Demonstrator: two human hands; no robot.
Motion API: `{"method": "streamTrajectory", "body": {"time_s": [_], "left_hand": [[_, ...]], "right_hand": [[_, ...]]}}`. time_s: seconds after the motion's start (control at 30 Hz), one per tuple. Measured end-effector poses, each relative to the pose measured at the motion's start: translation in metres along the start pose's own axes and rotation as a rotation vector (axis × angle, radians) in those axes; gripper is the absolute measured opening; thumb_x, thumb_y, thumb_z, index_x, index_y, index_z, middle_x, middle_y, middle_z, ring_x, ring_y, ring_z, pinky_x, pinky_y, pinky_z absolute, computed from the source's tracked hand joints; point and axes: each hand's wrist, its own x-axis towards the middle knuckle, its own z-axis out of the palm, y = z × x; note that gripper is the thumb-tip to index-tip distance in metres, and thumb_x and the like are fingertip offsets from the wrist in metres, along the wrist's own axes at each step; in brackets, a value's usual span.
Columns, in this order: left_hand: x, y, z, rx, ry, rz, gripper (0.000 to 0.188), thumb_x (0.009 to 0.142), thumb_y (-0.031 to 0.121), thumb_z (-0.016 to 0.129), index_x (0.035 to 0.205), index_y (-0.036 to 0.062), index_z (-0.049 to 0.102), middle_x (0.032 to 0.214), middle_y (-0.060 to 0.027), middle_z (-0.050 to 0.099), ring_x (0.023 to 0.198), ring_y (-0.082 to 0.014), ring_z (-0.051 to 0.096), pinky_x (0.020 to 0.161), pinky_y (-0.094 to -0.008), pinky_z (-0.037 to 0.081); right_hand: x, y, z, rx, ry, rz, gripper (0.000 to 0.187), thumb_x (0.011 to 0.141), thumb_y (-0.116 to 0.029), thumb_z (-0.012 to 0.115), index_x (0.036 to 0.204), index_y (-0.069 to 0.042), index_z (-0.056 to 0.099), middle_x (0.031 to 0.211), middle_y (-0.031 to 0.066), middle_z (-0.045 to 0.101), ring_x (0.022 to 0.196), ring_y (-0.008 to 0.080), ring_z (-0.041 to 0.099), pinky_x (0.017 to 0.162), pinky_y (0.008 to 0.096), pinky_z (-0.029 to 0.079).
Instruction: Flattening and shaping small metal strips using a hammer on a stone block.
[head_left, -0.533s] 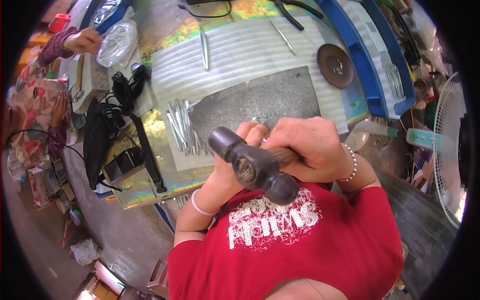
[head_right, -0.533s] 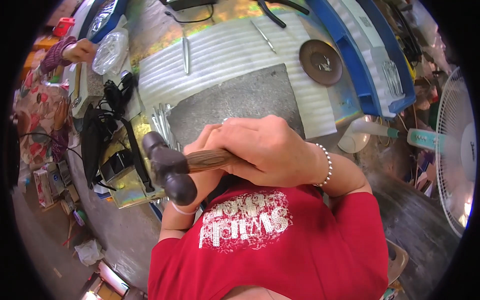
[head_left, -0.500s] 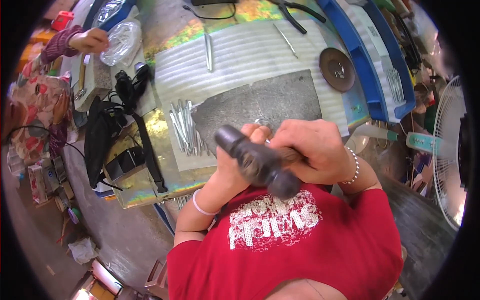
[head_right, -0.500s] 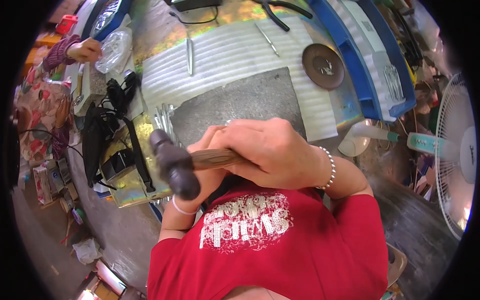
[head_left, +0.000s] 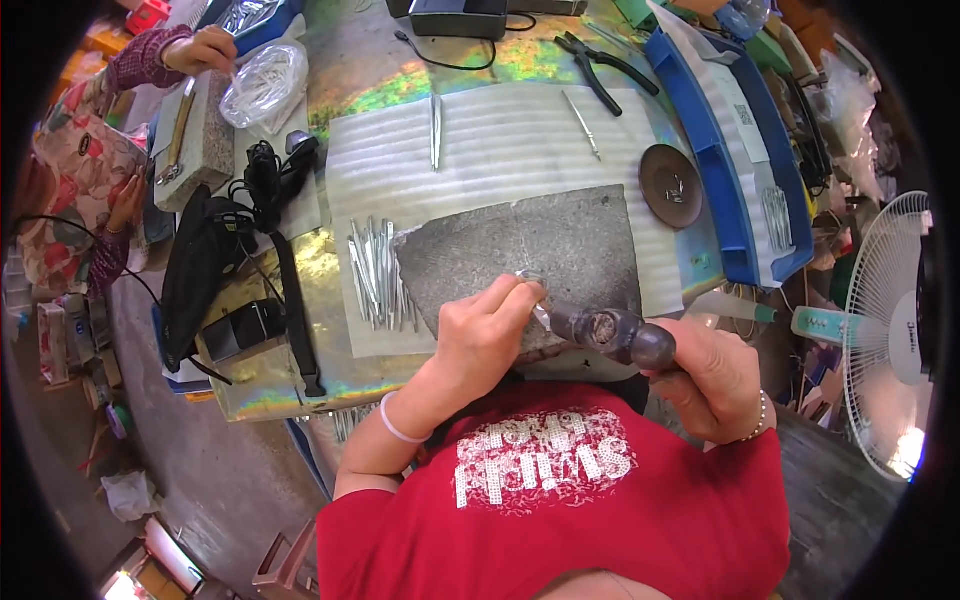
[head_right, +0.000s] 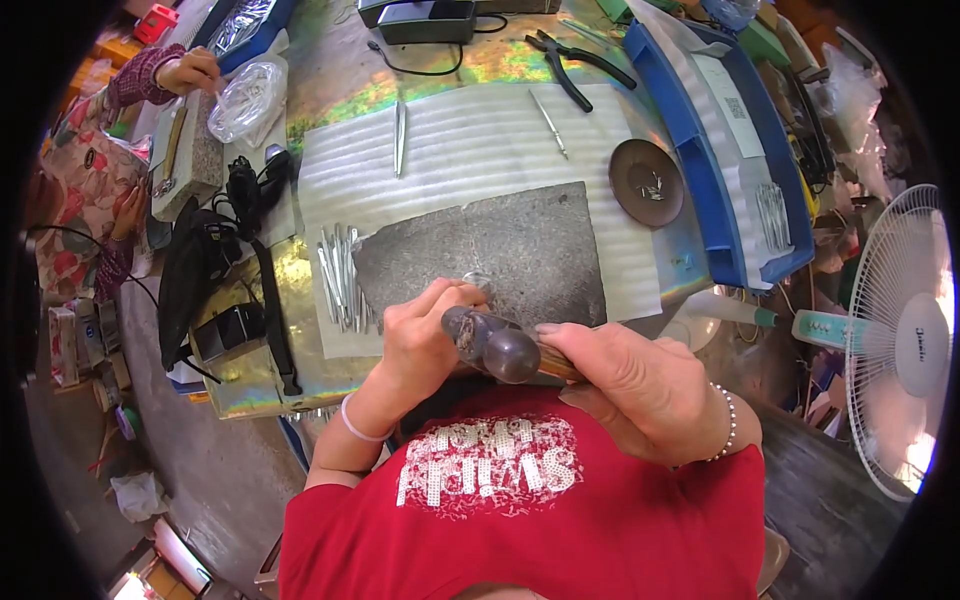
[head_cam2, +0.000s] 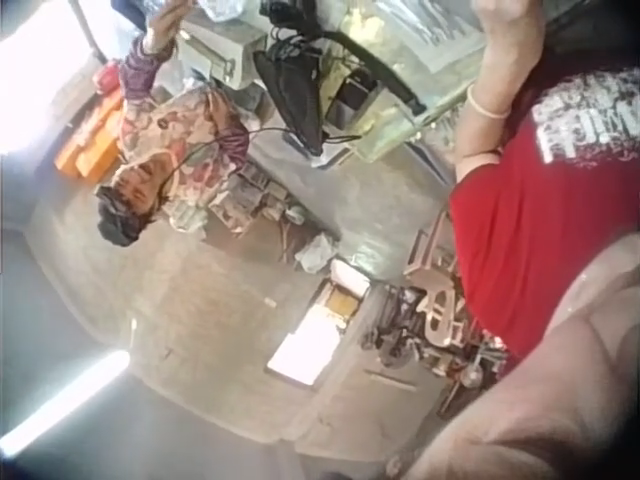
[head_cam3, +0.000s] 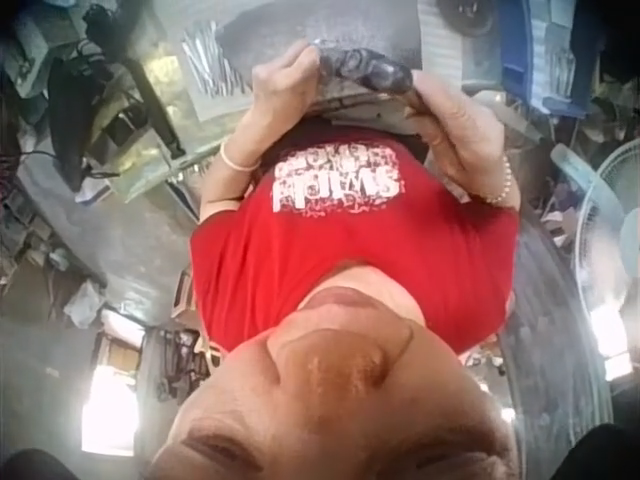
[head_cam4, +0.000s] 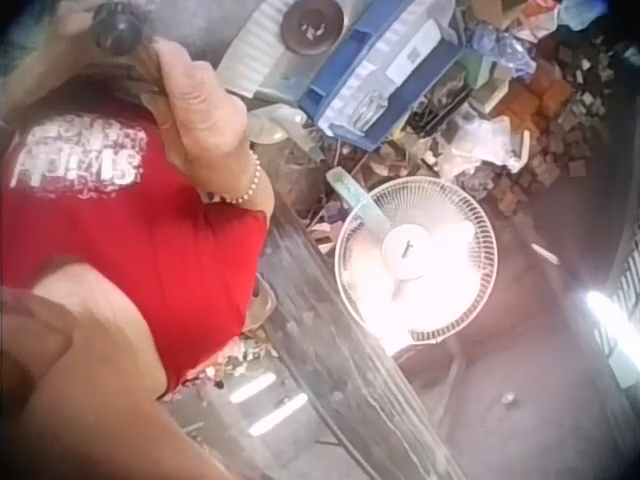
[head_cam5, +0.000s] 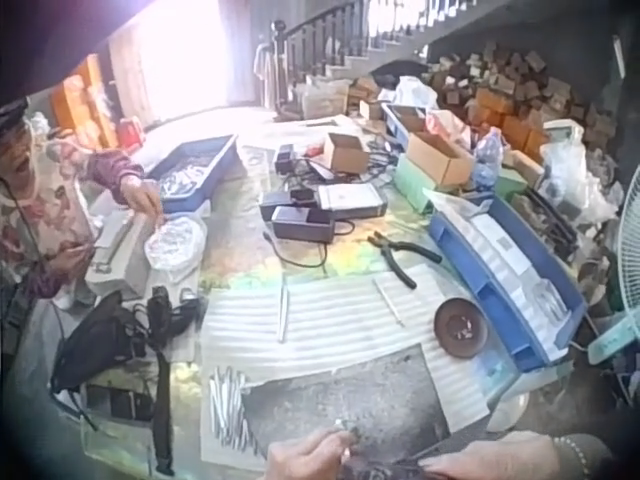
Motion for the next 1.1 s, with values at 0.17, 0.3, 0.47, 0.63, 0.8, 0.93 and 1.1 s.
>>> {"method": "streamTrajectory", "body": {"time_s": [0.17,0.3,0.47,0.63,0.8,0.93,1.1], "left_hand": [[0.002,0.0,-0.001,-0.014,0.001,-0.001,0.021,0.065,-0.002,0.066,0.084,0.0053,0.059,0.077,-0.0065,0.062,0.062,-0.0212,0.063,0.051,-0.0295,0.05],[0.005,0.002,-0.001,-0.039,0.012,0.039,0.021,0.066,-0.003,0.06,0.085,0.0064,0.058,0.076,-0.0061,0.06,0.059,-0.0217,0.062,0.049,-0.0304,0.048],[0.003,0.005,-0.007,-0.014,0.043,-0.008,0.016,0.073,-0.002,0.058,0.084,0.0086,0.058,0.073,-0.0059,0.056,0.053,-0.0238,0.058,0.045,-0.0328,0.046],[0.002,0.017,-0.03,-1.116,0.089,-0.533,0.005,0.087,0.002,0.058,0.091,-0.0011,0.059,0.081,-0.0078,0.064,0.065,-0.0139,0.063,0.057,-0.0237,0.05],[0.0,0.023,-0.04,-1.781,0.259,-0.643,0.009,0.091,0.011,0.056,0.094,0.0024,0.058,0.09,-0.0093,0.061,0.062,-0.0135,0.058,0.058,-0.0243,0.051],[-0.001,0.031,-0.033,-1.926,0.275,-0.778,0.01,0.092,0.015,0.055,0.098,0.0067,0.053,0.09,-0.009,0.059,0.062,-0.0126,0.056,0.058,-0.0247,0.05],[-0.004,0.039,-0.007,-2.052,0.208,-0.881,0.007,0.093,0.015,0.055,0.095,0.0093,0.052,0.097,-0.0058,0.058,0.067,-0.0121,0.057,0.06,-0.024,0.049]], "right_hand": [[-0.001,-0.015,-0.008,-0.171,-0.062,0.047,0.046,0.079,-0.004,0.061,0.123,0.0,0.049,0.091,0.0133,0.062,0.07,0.0251,0.062,0.057,0.0305,0.05],[-0.006,-0.041,-0.018,-0.484,-0.177,0.061,0.043,0.078,-0.008,0.062,0.119,0.003,0.052,0.084,0.0115,0.062,0.063,0.0216,0.061,0.055,0.0288,0.049],[-0.004,-0.021,-0.013,-0.248,0.029,0.063,0.05,0.07,0.001,0.068,0.118,0.003,0.053,0.085,0.0137,0.061,0.067,0.025,0.062,0.059,0.0344,0.05],[0.001,0.02,0.016,-0.312,0.266,0.135,0.038,0.078,-0.002,0.063,0.116,-0.001,0.055,0.083,0.0146,0.06,0.067,0.0319,0.059,0.058,0.0323,0.048],[0.003,0.081,0.052,-0.513,0.203,0.245,0.04,0.077,-0.006,0.065,0.116,-0.004,0.055,0.089,0.0137,0.056,0.068,0.0308,0.057,0.059,0.0336,0.048],[0.015,0.077,0.053,-0.49,0.322,0.048,0.041,0.077,-0.008,0.067,0.116,-0.005,0.056,0.098,0.0113,0.056,0.074,0.0249,0.058,0.064,0.0318,0.049],[0.029,0.05,0.076,0.375,0.333,-0.022,0.029,0.075,-0.008,0.072,0.102,-0.002,0.063,0.09,0.009,0.058,0.075,0.0164,0.059,0.067,0.0264,0.047]]}}
